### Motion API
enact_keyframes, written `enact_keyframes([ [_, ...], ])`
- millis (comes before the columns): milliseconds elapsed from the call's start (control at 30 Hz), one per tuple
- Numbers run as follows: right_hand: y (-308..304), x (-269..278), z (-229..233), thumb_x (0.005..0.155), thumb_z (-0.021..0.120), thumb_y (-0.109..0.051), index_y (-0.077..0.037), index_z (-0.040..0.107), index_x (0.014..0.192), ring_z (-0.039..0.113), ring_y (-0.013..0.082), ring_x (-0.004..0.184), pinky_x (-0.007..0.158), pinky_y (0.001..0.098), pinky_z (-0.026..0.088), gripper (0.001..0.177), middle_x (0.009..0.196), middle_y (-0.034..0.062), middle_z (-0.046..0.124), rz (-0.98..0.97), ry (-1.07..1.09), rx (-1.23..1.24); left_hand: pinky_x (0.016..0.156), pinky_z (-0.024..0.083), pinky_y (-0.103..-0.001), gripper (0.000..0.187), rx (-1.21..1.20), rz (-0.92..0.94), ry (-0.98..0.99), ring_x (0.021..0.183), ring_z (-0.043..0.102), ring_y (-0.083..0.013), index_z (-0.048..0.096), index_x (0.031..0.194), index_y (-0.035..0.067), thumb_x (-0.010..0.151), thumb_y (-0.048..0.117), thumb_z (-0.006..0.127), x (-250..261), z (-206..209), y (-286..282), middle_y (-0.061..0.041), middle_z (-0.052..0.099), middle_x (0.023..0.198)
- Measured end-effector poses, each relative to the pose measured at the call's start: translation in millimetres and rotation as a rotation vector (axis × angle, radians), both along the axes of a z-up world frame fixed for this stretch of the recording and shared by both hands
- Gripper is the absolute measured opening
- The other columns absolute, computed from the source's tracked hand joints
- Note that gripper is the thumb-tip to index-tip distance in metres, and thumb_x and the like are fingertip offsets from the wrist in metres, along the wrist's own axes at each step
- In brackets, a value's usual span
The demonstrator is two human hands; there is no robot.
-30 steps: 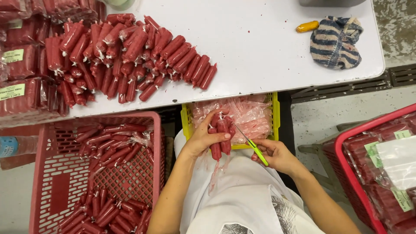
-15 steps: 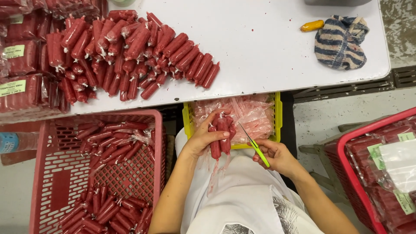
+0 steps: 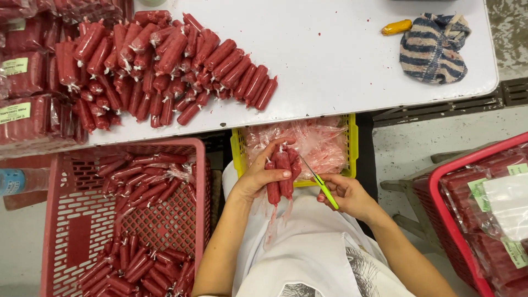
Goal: Trimming the excess plastic from the ends of packaged sausages using scissors and placing them into a red plastic crate.
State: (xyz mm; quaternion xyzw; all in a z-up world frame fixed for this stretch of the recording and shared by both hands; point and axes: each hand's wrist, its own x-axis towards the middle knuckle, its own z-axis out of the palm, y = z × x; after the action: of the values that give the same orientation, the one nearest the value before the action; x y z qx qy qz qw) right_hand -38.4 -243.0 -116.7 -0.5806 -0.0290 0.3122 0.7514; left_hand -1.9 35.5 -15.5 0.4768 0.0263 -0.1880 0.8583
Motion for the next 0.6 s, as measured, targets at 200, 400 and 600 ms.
enact_keyframes([
  [200,-5,-8,-2,0.080,0.075,0.015,0.004,0.061,0.134,0.058,0.0149,0.040,0.031,0.0205,0.043,0.058,0.066,0.0189,0.066,-0.017,0.052,0.017,0.073,0.056,-0.025,0.086,-0.016,-0.009,0.002,0.077,0.067,-0.0126,0.054,0.143,0.009,0.064,0.014,0.088,-1,-7,5,-0.008,0.067,0.089],
  [400,4,-4,6,0.080,0.073,0.016,0.005,0.059,0.134,0.060,0.0195,0.040,0.032,0.0241,0.048,0.057,0.067,0.0222,0.068,0.013,0.045,0.012,0.075,0.057,-0.026,0.088,-0.036,-0.024,0.000,0.076,0.068,-0.0134,0.052,0.145,0.009,0.064,0.011,0.088,1,-3,7,-0.008,0.067,0.085],
  [600,7,-2,10,0.081,0.073,0.014,0.005,0.060,0.132,0.058,0.0178,0.039,0.031,0.0224,0.045,0.053,0.068,0.0205,0.068,-0.008,0.041,0.018,0.076,0.057,-0.026,0.088,-0.061,0.001,-0.002,0.077,0.067,-0.0135,0.051,0.146,0.010,0.065,0.011,0.088,-1,-3,6,-0.008,0.066,0.086],
])
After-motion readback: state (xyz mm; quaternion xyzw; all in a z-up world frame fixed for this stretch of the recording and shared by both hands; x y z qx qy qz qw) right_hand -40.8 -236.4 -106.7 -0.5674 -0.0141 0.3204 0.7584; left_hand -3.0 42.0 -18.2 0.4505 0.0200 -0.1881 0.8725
